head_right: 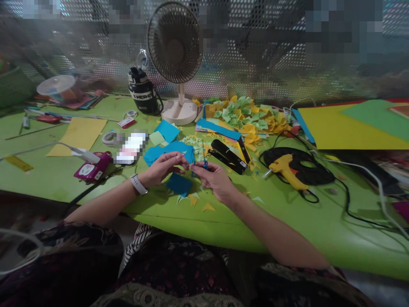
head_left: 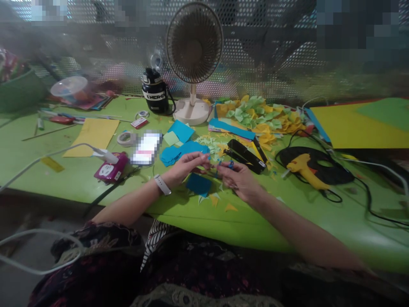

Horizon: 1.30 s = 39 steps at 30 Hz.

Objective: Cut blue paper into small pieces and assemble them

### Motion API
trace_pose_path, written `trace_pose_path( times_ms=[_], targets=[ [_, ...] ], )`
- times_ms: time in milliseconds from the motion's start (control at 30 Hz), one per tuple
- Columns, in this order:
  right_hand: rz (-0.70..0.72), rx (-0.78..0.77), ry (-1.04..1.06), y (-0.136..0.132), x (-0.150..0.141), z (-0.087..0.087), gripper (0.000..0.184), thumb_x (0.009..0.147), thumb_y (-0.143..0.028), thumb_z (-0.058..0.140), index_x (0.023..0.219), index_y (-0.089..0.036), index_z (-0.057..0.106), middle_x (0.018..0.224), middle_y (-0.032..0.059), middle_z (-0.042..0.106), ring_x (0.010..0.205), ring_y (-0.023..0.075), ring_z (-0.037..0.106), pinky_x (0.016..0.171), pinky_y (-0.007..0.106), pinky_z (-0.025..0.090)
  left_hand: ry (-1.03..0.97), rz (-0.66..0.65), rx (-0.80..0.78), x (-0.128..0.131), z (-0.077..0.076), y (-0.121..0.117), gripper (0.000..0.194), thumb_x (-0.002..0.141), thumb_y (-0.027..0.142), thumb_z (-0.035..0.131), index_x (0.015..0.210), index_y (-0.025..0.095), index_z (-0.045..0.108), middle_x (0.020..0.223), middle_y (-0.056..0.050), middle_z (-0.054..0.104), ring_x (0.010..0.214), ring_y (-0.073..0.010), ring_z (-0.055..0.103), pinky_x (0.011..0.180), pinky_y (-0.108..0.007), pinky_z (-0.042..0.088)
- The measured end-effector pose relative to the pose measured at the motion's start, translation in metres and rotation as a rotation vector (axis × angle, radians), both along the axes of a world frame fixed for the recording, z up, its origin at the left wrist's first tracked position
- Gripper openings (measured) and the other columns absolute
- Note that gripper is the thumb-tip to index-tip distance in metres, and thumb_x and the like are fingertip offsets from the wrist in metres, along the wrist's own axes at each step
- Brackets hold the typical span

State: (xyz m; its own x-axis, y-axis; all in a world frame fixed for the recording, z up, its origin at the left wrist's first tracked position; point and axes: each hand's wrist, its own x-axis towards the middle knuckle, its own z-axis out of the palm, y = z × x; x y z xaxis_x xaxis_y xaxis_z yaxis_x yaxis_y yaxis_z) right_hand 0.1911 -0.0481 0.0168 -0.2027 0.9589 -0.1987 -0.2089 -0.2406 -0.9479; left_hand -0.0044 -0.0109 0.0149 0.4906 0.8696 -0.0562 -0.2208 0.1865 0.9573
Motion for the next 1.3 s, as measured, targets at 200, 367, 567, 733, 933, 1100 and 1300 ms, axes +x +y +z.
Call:
trace_pose_path(
  times_ms=[200,367,567,733,933,1100,1300],
  targets=[
    [-0.083,-0.031,0.078,0.001,-0.003,0.002,0.032,0.063,-0.043,0.088,0.079,-0.021,0.070,0.040,-0.0121,0.039,0.035,0.0030,0.024,0.037,0.022,0.017,0.073,-0.147,-0.029,0.007,-0.006,-0.008,0.035,0.072,0.041,0.084,0.092,0.014,0.073,0.090,-0.008,0.076,0.081,-0.0158,0.071,0.072,-0.029,0.058],
    [-0.206,-0.007,0.096,0.004,-0.005,0.001,0.033,0.057,-0.040,0.090,0.071,-0.022,0.066,0.037,-0.0116,0.040,0.033,0.0032,0.025,0.037,0.022,0.016,0.058,-0.091,-0.021,0.006,-0.006,-0.007,0.036,0.072,0.044,0.083,0.090,0.014,0.073,0.083,-0.006,0.076,0.080,-0.0158,0.072,0.072,-0.029,0.059],
    [-0.164,0.040,-0.003,0.007,0.000,0.003,0.039,0.063,-0.050,0.086,0.078,-0.022,0.064,0.041,-0.0122,0.036,0.035,0.0050,0.022,0.038,0.024,0.017,0.048,-0.018,-0.013,0.004,-0.005,-0.004,0.035,0.073,0.043,0.082,0.090,0.014,0.073,0.087,-0.007,0.076,0.080,-0.0157,0.072,0.071,-0.028,0.059],
    [-0.047,0.268,-0.397,0.006,0.008,0.010,0.048,0.085,-0.068,0.058,0.082,-0.020,0.065,0.053,-0.0062,0.041,0.047,0.0097,0.033,0.045,0.027,0.025,0.039,0.086,0.007,-0.001,-0.002,0.003,0.032,0.079,0.038,0.079,0.099,0.014,0.072,0.098,-0.009,0.077,0.094,-0.0187,0.072,0.082,-0.033,0.059],
    [0.012,0.514,-0.802,0.007,0.011,0.006,0.039,0.094,-0.054,0.051,0.078,-0.021,0.064,0.070,0.0020,0.061,0.065,0.0169,0.051,0.062,0.031,0.037,-0.062,0.091,-0.018,-0.002,-0.004,0.006,0.027,0.077,0.033,0.081,0.095,0.014,0.074,0.105,-0.010,0.077,0.101,-0.0189,0.072,0.102,-0.040,0.051],
    [0.031,0.597,-0.859,0.009,0.014,0.001,0.040,0.095,-0.054,0.049,0.080,-0.022,0.067,0.072,0.0033,0.066,0.065,0.0185,0.055,0.062,0.032,0.039,-0.136,0.071,-0.084,-0.001,-0.004,0.005,0.027,0.074,0.031,0.084,0.093,0.014,0.075,0.105,-0.010,0.077,0.100,-0.0193,0.072,0.106,-0.042,0.048],
    [0.038,0.625,-0.852,0.011,0.016,-0.002,0.043,0.095,-0.057,0.049,0.080,-0.022,0.069,0.072,0.0044,0.068,0.065,0.0193,0.056,0.064,0.033,0.041,-0.171,0.037,-0.117,0.000,0.001,0.003,0.028,0.068,0.025,0.088,0.091,0.015,0.076,0.105,-0.010,0.078,0.102,-0.0203,0.073,0.107,-0.042,0.047]
  ],
)
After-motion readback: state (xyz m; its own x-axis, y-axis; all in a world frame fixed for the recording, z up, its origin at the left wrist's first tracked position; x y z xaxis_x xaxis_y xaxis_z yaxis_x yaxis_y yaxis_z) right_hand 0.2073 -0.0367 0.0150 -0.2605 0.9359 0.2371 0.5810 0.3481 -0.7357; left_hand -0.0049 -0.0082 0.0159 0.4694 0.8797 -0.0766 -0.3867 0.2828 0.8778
